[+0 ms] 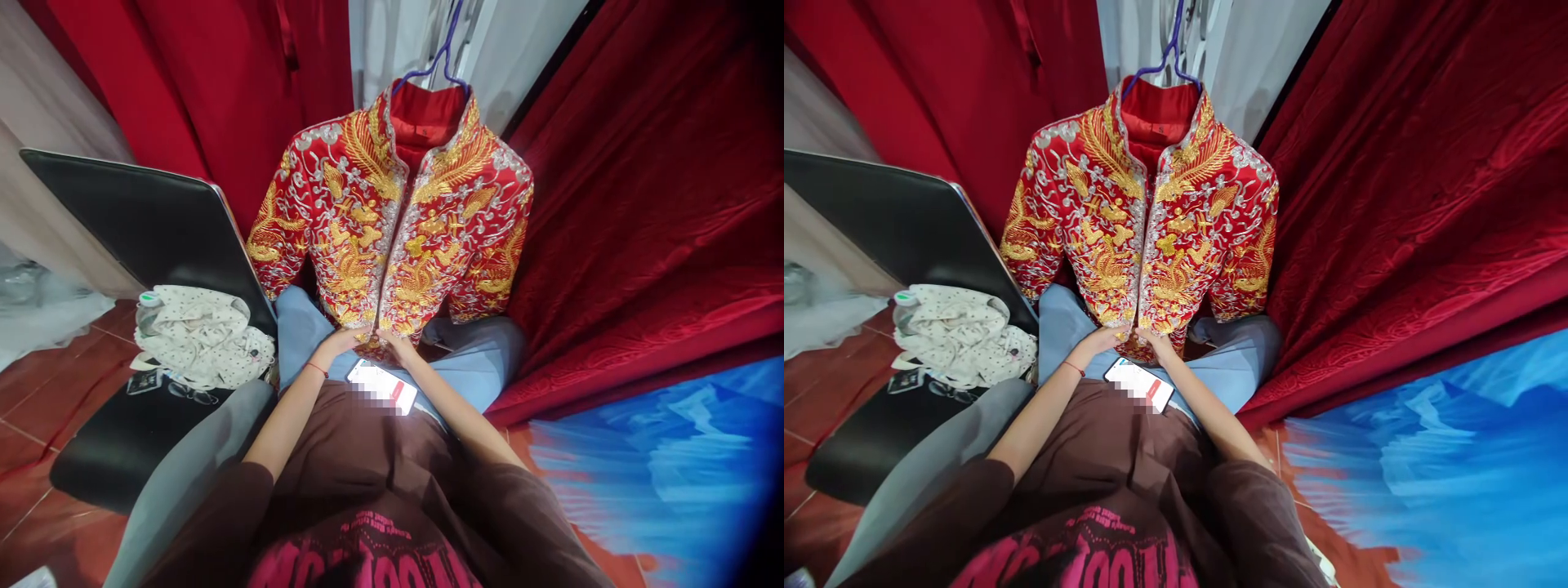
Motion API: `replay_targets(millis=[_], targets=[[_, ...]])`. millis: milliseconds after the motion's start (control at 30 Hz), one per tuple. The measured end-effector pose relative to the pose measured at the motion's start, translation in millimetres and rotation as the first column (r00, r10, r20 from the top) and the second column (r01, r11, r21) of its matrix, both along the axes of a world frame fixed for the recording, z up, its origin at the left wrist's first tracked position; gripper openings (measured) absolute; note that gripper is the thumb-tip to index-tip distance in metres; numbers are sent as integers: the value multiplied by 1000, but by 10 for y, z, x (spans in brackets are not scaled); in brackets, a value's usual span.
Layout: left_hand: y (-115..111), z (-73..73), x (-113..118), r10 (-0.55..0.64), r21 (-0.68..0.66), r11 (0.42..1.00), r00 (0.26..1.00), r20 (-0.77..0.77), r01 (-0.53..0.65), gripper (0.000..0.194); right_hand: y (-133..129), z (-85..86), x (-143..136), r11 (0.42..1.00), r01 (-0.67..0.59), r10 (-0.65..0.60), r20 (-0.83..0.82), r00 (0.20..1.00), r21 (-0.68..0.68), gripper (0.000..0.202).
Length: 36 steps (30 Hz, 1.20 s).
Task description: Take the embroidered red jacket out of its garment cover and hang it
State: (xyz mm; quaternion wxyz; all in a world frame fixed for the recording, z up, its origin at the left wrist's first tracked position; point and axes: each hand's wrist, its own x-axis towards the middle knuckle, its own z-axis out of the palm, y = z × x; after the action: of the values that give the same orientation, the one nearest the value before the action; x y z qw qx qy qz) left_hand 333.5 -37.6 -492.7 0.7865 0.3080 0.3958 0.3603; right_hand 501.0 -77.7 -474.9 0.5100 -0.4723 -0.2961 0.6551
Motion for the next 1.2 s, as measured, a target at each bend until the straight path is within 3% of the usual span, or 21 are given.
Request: replay_targets(millis=[200,367,567,733,900,1000,1100,1200], targets=[[-76,85,55,15,-23,1000,999,38,-14,26,-117,64,-41,999,40,-40,-42,998,-8,52],[-291,267,79,147,-189,974,985,94,-127,12,-210,209,-161,999,21,-18,-101,995,34,41],[-495,455,79,193,-248,957,966,169,-148,27,-412,491,-298,985,46,-12,-200,980,166,34],[-524,582,115,175,-282,952,967,185,-119,28,-506,558,-353,967,150,-112,-182,977,206,32],[-540,567,179,183,-248,959,969,167,-139,15,-531,558,-377,953,238,-209,-164,964,188,34],[-559,530,224,176,-157,976,971,159,-151,6,-527,578,-369,936,277,-250,-144,958,219,39],[-579,494,255,153,-34,988,982,114,-150,25,-511,605,-345,924,294,-270,-126,955,246,44],[-592,453,267,167,-10,986,982,85,-166,40,-495,622,-313,923,313,-293,-118,949,224,47]])
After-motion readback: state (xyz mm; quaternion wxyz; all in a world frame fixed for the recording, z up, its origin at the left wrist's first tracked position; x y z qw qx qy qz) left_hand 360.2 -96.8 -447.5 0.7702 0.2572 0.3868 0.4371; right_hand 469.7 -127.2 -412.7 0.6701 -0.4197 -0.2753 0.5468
